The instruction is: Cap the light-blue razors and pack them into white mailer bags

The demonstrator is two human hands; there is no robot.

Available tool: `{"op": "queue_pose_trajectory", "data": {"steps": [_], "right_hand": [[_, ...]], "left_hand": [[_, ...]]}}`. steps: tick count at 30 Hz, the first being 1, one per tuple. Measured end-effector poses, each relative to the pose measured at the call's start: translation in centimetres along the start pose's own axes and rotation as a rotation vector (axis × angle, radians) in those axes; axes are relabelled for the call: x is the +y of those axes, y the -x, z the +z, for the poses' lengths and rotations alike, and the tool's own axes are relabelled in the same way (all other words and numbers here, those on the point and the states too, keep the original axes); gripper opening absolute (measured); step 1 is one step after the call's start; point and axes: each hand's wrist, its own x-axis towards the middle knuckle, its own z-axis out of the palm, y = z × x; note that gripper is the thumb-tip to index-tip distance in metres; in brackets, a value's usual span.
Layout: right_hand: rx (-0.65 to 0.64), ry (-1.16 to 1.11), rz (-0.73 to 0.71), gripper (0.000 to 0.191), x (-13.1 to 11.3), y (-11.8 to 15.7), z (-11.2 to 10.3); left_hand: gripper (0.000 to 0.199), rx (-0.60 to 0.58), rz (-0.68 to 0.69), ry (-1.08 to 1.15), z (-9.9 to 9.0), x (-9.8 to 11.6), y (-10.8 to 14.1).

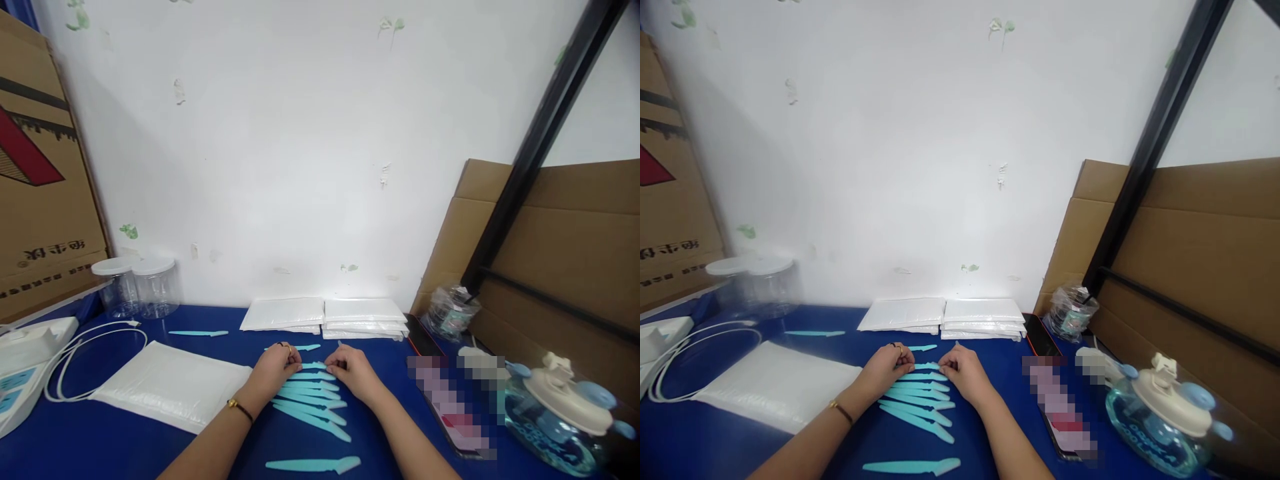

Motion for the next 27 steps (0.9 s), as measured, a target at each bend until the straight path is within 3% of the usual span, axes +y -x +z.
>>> {"op": "queue_pose_trajectory", "data": {"steps": [6,10,14,23,25,27], "right_hand": [[-0.005,0.012,-0.030,0.018,-0.7,-0.2,0.6],[0.010,0.008,-0.010,0.017,-0.9,-0.1,0.2],[0.016,-0.007,0.004,0.016,-0.7,0.0,0.1],[0.010,-0.002,-0.016,0.016,-1.1,-0.1,0.7],[0.066,-0.020,-0.041,0.013,-0.7,-0.1,0.0],[0.214,-0.020,-0.025,0.014,0.3,-0.1,-1.0]], "left_hand": [[0.018,-0.012,0.081,0.038,0.7,1.0,0.1],[0.014,0.034,0.045,0.091,0.2,0.1,0.3],[0.011,-0.008,0.008,0.114,-0.3,-0.8,0.4],[0.012,-0.033,0.002,0.036,-0.5,0.1,0.3],[0.015,-0.011,0.016,0.046,-0.5,-0.2,0.3],[0.024,0.073,0.034,0.057,-0.5,-0.7,0.2]]}}
